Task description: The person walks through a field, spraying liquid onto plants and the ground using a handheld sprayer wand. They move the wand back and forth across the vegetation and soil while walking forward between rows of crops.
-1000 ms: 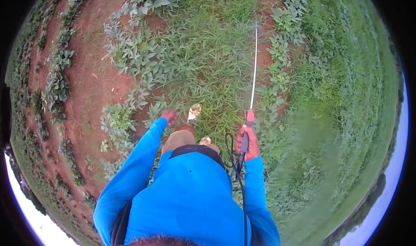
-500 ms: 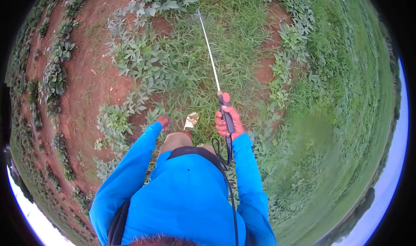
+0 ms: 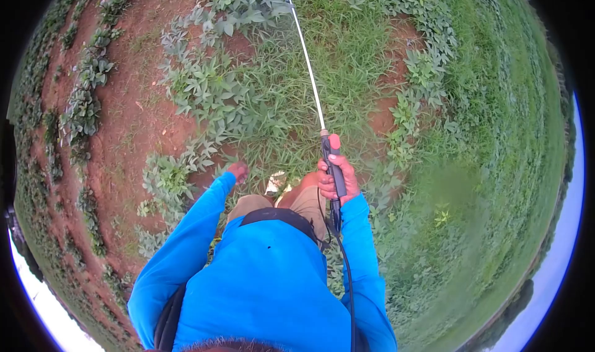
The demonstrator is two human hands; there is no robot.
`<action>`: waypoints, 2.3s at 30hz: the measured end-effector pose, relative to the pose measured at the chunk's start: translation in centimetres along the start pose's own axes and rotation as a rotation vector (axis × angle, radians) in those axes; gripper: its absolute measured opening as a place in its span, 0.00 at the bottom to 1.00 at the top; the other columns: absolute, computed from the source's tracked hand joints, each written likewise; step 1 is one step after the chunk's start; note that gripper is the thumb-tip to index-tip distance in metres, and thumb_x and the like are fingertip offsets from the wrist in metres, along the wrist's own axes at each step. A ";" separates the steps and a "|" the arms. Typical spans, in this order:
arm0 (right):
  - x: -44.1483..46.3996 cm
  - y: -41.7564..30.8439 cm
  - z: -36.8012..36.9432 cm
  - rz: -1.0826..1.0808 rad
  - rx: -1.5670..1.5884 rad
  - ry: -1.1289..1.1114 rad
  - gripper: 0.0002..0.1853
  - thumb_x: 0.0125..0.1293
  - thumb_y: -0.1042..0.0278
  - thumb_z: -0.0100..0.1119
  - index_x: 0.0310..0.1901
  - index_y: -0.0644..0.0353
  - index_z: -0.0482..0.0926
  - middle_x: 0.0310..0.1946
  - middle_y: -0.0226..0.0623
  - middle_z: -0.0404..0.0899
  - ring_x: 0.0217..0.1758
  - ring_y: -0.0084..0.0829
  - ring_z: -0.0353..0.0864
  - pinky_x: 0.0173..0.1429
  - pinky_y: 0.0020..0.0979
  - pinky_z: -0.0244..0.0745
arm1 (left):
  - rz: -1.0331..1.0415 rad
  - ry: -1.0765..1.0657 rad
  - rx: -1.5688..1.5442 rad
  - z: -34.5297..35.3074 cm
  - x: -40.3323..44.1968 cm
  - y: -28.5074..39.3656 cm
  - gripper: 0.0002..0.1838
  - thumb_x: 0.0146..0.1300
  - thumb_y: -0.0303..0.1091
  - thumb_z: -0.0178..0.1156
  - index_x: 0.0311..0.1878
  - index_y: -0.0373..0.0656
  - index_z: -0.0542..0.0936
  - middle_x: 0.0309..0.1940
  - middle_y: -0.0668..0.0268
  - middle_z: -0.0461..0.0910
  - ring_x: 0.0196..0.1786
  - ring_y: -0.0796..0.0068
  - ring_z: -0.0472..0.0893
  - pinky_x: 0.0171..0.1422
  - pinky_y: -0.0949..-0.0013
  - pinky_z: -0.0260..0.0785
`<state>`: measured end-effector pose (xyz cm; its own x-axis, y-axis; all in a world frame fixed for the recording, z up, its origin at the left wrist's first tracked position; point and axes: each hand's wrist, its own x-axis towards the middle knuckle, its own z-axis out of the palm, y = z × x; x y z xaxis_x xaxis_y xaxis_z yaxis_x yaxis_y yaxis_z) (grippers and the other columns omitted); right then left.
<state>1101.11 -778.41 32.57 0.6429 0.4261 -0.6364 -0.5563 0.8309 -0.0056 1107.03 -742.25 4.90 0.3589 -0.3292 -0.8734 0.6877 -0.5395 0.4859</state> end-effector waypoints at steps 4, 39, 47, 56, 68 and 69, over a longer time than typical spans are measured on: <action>-2.8 -1.8 -0.9 -0.110 -0.008 0.141 0.16 0.60 0.49 0.51 0.29 0.54 0.66 0.14 0.24 0.58 0.09 0.17 0.54 0.09 0.21 0.55 | -0.052 0.013 0.050 0.2 0.2 1.2 0.14 0.59 0.43 0.48 0.34 0.41 0.75 0.20 0.66 0.74 0.16 0.77 0.72 0.15 0.73 0.62; 7.7 -33.3 4.2 -0.071 -0.010 0.000 0.17 0.58 0.49 0.55 0.26 0.52 0.64 0.15 0.25 0.61 0.10 0.16 0.57 0.11 0.20 0.54 | -0.170 0.110 0.136 -5.2 16.6 36.5 0.14 0.58 0.45 0.49 0.36 0.44 0.74 0.20 0.66 0.71 0.16 0.72 0.69 0.16 0.69 0.59; 5.0 -36.0 2.4 -0.387 -0.023 0.386 0.17 0.55 0.50 0.61 0.27 0.50 0.64 0.13 0.26 0.63 0.10 0.18 0.61 0.11 0.21 0.56 | -0.100 0.170 0.274 -4.5 14.2 40.2 0.15 0.55 0.42 0.49 0.35 0.42 0.77 0.23 0.63 0.75 0.20 0.71 0.73 0.19 0.70 0.62; 3.9 -42.5 3.2 -0.630 0.125 0.415 0.16 0.59 0.49 0.56 0.26 0.51 0.66 0.14 0.23 0.60 0.09 0.17 0.59 0.09 0.20 0.56 | 0.005 0.067 0.290 -3.5 18.5 45.0 0.15 0.56 0.44 0.49 0.36 0.44 0.78 0.26 0.66 0.75 0.23 0.74 0.74 0.21 0.72 0.63; 10.0 -47.8 8.9 -0.164 0.203 0.107 0.17 0.60 0.49 0.51 0.28 0.55 0.66 0.14 0.24 0.58 0.10 0.18 0.54 0.11 0.22 0.56 | -0.042 -0.039 0.087 -3.8 28.8 53.5 0.14 0.61 0.44 0.49 0.35 0.42 0.74 0.19 0.68 0.71 0.15 0.78 0.68 0.14 0.73 0.58; 10.7 -48.7 9.4 -0.095 0.212 0.055 0.17 0.60 0.49 0.51 0.28 0.56 0.65 0.15 0.25 0.58 0.10 0.18 0.54 0.11 0.21 0.55 | -0.043 -0.042 0.073 -3.9 29.5 54.5 0.14 0.61 0.44 0.49 0.35 0.42 0.74 0.19 0.68 0.71 0.15 0.78 0.68 0.14 0.73 0.58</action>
<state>1140.02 -810.96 33.32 0.6544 0.3268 -0.6819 -0.3675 0.9256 0.0909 1157.56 -778.33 5.43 0.3027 -0.3358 -0.8920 0.6536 -0.6081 0.4507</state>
